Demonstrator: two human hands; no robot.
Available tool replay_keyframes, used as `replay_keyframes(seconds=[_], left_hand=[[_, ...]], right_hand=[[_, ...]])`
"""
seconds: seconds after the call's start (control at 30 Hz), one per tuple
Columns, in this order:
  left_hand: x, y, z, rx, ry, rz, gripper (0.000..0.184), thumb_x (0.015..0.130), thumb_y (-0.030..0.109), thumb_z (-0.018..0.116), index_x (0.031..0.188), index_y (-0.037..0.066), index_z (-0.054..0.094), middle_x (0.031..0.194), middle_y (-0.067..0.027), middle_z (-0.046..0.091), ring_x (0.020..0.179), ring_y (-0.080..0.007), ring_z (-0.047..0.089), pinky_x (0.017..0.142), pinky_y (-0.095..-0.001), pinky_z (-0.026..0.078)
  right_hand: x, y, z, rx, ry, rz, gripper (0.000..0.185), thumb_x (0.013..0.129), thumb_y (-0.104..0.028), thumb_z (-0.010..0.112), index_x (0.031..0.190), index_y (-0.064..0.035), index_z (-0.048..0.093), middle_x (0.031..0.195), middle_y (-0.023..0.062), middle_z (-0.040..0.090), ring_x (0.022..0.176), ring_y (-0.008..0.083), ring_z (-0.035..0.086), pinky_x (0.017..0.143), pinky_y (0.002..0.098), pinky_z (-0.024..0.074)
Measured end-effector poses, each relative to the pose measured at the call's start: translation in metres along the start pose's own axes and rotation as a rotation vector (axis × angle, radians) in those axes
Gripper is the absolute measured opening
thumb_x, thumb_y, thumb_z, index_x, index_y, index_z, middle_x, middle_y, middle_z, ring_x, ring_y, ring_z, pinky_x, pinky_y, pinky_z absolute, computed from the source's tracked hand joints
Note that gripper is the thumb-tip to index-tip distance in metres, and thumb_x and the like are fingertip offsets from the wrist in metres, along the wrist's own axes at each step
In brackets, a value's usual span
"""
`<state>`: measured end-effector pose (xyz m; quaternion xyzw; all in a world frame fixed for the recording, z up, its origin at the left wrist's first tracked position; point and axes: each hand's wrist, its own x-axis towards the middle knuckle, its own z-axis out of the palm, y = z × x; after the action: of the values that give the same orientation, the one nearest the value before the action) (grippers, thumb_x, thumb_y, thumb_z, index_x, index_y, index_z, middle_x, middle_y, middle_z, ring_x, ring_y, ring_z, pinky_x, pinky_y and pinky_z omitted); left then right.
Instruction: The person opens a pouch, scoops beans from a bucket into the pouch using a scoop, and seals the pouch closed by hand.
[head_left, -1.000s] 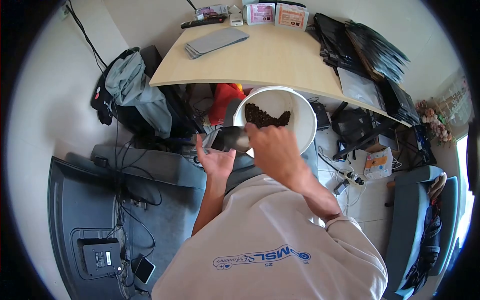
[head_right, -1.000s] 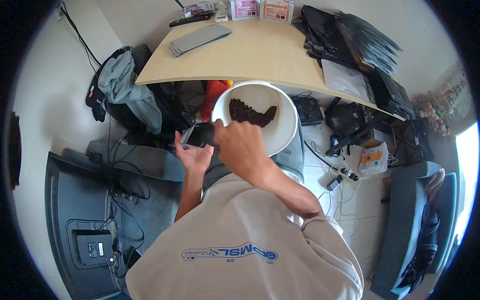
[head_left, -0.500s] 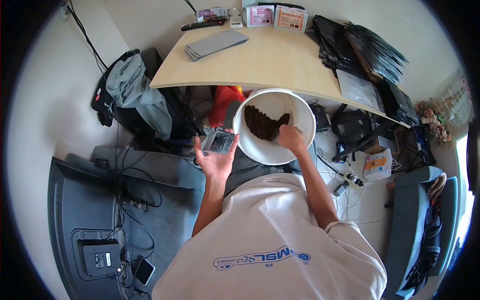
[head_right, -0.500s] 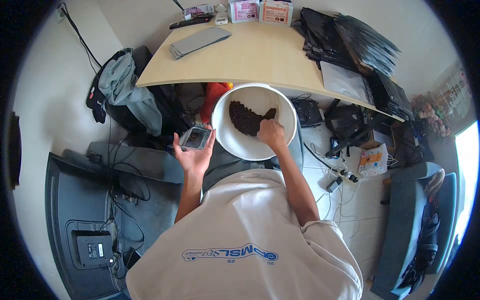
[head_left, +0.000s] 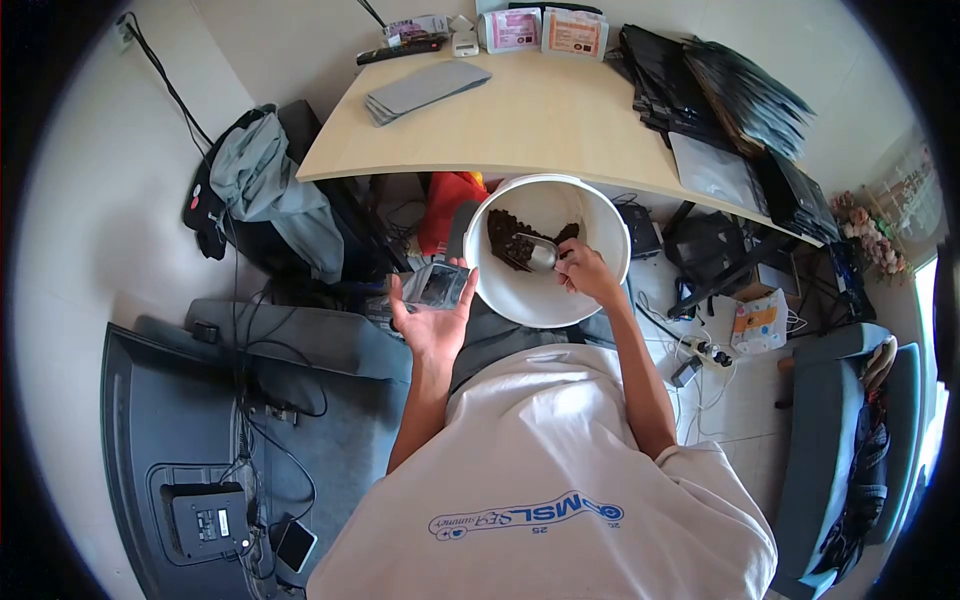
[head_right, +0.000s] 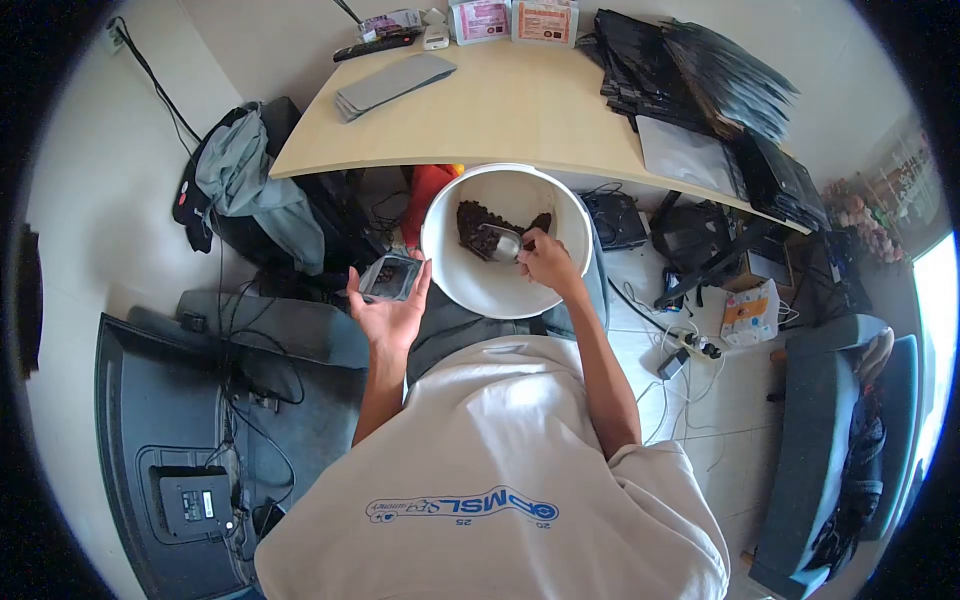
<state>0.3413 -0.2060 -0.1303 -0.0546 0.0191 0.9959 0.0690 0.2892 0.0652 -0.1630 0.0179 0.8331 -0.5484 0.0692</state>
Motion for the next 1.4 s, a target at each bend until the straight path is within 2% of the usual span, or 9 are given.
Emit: replay_keyframes(seconds=[0.1,0.2,0.4,0.6,0.77,0.9,1.0,1.1,1.4], left_hand=[[0.0,0.0,-0.001,-0.004,-0.012,-0.018,0.056,0.083,0.045,0.068,0.108,-0.005,0.06,0.12,-0.0232,0.055,0.119,-0.0373,0.049,0.111,-0.0531,0.035],[0.0,-0.001,0.001,-0.002,-0.019,-0.022,0.056,0.084,0.046,0.067,0.107,-0.005,0.061,0.118,-0.0234,0.056,0.119,-0.0371,0.05,0.11,-0.0524,0.036],[-0.001,0.0,0.001,0.01,-0.025,-0.014,0.056,0.084,0.045,0.067,0.108,-0.005,0.06,0.118,-0.0227,0.056,0.118,-0.0368,0.051,0.11,-0.0518,0.037],[0.001,0.001,-0.003,0.016,-0.024,-0.023,0.058,0.083,0.045,0.068,0.11,-0.005,0.059,0.119,-0.0225,0.056,0.118,-0.0363,0.051,0.11,-0.0516,0.037],[0.001,0.001,-0.001,-0.016,-0.016,-0.045,0.051,0.086,0.045,0.064,0.11,0.0,0.059,0.115,-0.0221,0.06,0.114,-0.0365,0.055,0.109,-0.0558,0.038],[0.0,0.002,-0.002,0.004,0.002,-0.022,0.054,0.085,0.045,0.065,0.111,-0.002,0.059,0.116,-0.0223,0.059,0.116,-0.0365,0.053,0.109,-0.0543,0.037],[0.001,0.002,-0.003,0.013,-0.004,-0.019,0.06,0.083,0.046,0.068,0.112,-0.007,0.058,0.119,-0.0229,0.056,0.119,-0.0364,0.049,0.11,-0.0512,0.036],[0.001,0.002,-0.004,0.017,-0.018,-0.019,0.06,0.083,0.046,0.067,0.111,-0.006,0.057,0.119,-0.0235,0.055,0.119,-0.0367,0.049,0.11,-0.0513,0.036],[0.001,0.003,-0.004,0.007,-0.003,-0.01,0.058,0.083,0.045,0.067,0.11,-0.006,0.057,0.121,-0.0235,0.053,0.12,-0.0367,0.048,0.11,-0.0518,0.036]], right_hand=[[-0.01,-0.019,-0.007,0.004,-0.004,0.017,0.022,0.087,-0.004,0.058,0.108,0.0018,0.056,0.068,0.01,0.065,0.053,0.0148,0.061,0.049,0.0292,0.0485],[-0.01,-0.019,-0.012,0.144,-0.088,0.038,0.023,0.088,-0.005,0.058,0.11,0.0018,0.056,0.068,0.0107,0.065,0.052,0.0144,0.06,0.048,0.0287,0.0472],[-0.012,-0.021,-0.013,0.142,-0.133,0.026,0.027,0.091,-0.007,0.056,0.118,-0.0007,0.053,0.07,0.0084,0.065,0.051,0.0105,0.053,0.046,0.0257,0.0403],[-0.011,-0.02,-0.014,-0.094,-0.026,-0.007,0.028,0.091,-0.007,0.056,0.118,-0.0002,0.053,0.069,0.0089,0.065,0.05,0.0106,0.052,0.047,0.0255,0.0403],[-0.012,-0.019,-0.015,0.071,-0.079,0.038,0.026,0.088,-0.007,0.059,0.112,0.0016,0.056,0.069,0.0105,0.066,0.054,0.0137,0.059,0.049,0.0283,0.0463],[-0.012,-0.021,-0.013,-0.017,-0.056,0.023,0.03,0.092,-0.008,0.056,0.12,0.0002,0.051,0.069,0.0085,0.064,0.051,0.0103,0.051,0.047,0.0254,0.04],[-0.012,-0.022,-0.018,0.124,-0.132,0.092,0.031,0.092,-0.008,0.056,0.121,-0.0002,0.05,0.07,0.0076,0.064,0.052,0.0095,0.05,0.047,0.025,0.0392],[-0.013,-0.02,-0.019,0.239,-0.127,0.059,0.027,0.09,-0.009,0.058,0.115,0.0013,0.054,0.07,0.0087,0.064,0.053,0.0114,0.053,0.048,0.0261,0.0415],[-0.033,-0.06,-0.033,0.127,-0.195,-0.008,0.027,0.09,-0.007,0.056,0.115,0.0029,0.054,0.07,0.0079,0.064,0.055,0.0108,0.052,0.049,0.026,0.0417]])
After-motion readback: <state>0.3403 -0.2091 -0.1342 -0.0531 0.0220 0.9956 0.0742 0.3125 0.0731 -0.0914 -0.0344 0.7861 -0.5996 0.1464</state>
